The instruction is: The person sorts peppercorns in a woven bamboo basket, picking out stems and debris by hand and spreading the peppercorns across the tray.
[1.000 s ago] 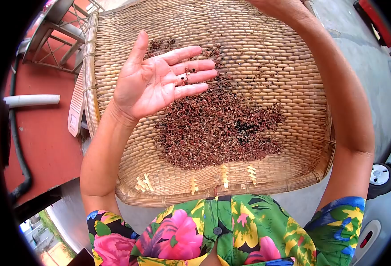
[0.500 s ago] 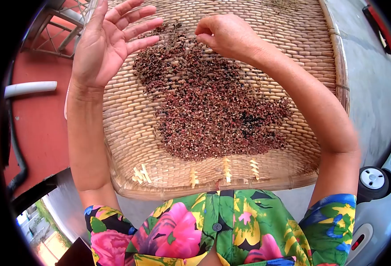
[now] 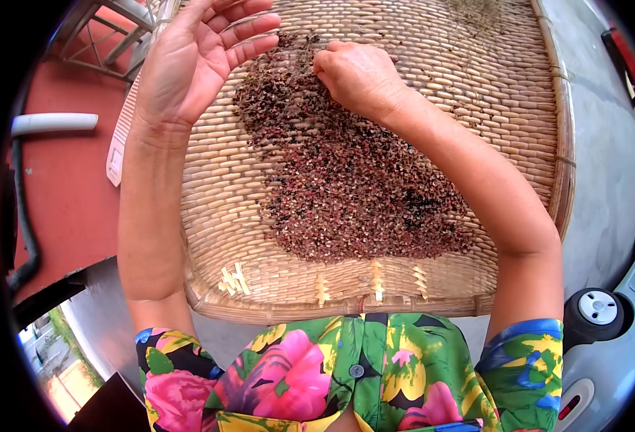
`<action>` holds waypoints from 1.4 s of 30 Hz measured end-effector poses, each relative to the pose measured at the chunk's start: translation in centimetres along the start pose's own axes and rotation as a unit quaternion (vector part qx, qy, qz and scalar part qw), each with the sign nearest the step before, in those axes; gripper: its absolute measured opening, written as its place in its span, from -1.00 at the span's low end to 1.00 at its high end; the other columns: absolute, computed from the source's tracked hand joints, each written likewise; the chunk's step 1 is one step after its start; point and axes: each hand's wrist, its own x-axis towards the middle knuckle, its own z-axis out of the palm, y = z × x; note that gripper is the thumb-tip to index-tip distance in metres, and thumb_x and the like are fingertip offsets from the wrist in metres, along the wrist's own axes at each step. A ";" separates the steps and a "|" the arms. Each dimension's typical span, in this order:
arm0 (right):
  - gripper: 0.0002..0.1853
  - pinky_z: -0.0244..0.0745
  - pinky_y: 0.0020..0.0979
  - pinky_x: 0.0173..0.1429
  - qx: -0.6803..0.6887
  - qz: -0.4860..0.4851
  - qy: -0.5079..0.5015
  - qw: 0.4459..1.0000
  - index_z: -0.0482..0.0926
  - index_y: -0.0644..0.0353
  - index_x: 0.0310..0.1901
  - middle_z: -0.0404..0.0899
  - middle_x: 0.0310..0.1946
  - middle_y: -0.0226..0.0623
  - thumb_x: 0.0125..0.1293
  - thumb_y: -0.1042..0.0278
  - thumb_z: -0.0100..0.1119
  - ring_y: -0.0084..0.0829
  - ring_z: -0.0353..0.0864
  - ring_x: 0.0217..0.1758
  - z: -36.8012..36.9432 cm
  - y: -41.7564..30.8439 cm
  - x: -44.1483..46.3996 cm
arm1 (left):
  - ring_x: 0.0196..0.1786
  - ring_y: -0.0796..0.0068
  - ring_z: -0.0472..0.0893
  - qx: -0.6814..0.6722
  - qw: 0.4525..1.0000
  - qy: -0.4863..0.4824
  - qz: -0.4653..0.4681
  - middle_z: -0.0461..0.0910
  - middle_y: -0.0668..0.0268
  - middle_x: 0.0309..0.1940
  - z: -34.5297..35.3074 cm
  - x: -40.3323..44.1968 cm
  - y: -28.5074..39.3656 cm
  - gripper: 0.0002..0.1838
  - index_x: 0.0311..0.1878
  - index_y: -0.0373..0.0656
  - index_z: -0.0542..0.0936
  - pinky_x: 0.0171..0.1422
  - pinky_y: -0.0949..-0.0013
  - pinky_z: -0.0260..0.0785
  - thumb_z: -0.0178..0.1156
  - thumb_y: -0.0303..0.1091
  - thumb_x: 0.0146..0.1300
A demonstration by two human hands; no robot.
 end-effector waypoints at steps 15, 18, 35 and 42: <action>-0.86 0.44 -0.28 -0.19 -0.012 0.035 -0.017 0.999 0.54 0.05 -0.28 0.43 -0.32 -0.28 0.12 0.38 0.03 -0.23 0.51 -0.25 -1.1 2.4 3.0 | -0.22 0.39 0.52 0.010 0.999 -0.016 0.034 0.48 0.13 -0.19 -0.5 0.7 -1.4 -0.52 -0.02 -0.30 0.38 -0.05 0.29 0.43 -0.18 -0.02 0.32; -0.84 0.44 -0.35 -0.27 0.207 0.106 -0.014 0.973 0.57 0.16 -0.35 0.52 -0.42 -0.34 0.12 0.26 0.16 -0.41 0.52 -0.38 -3.3 3.3 1.7 | -0.24 0.41 0.53 -0.006 0.999 -0.030 0.033 0.48 0.14 -0.23 -0.5 0.6 -2.0 -0.66 -0.06 -0.29 0.38 -0.16 0.38 0.48 -0.10 -0.18 0.32; -0.84 0.28 -0.58 -0.47 0.350 0.141 -0.132 0.917 0.49 0.29 -0.43 0.45 -0.62 -0.49 0.16 0.36 0.12 -0.72 0.33 -0.53 -9.3 0.2 -3.6 | -0.21 0.56 0.52 0.185 0.963 -0.197 0.023 0.51 0.26 -0.19 3.2 -1.1 -5.9 -0.59 0.06 -0.27 0.40 -0.08 0.48 0.43 0.18 -0.38 0.13; -0.79 0.27 -0.50 -0.51 0.372 0.138 -0.146 0.906 0.51 0.27 -0.47 0.43 -0.68 -0.44 0.12 0.28 0.13 -0.63 0.36 -0.59 -10.4 0.1 -3.4 | -0.52 0.67 0.51 0.297 0.930 -0.200 -0.078 0.53 0.35 -0.53 2.7 -1.2 -3.6 -0.86 -0.24 -0.30 0.52 -0.44 0.62 0.43 0.13 -0.46 0.15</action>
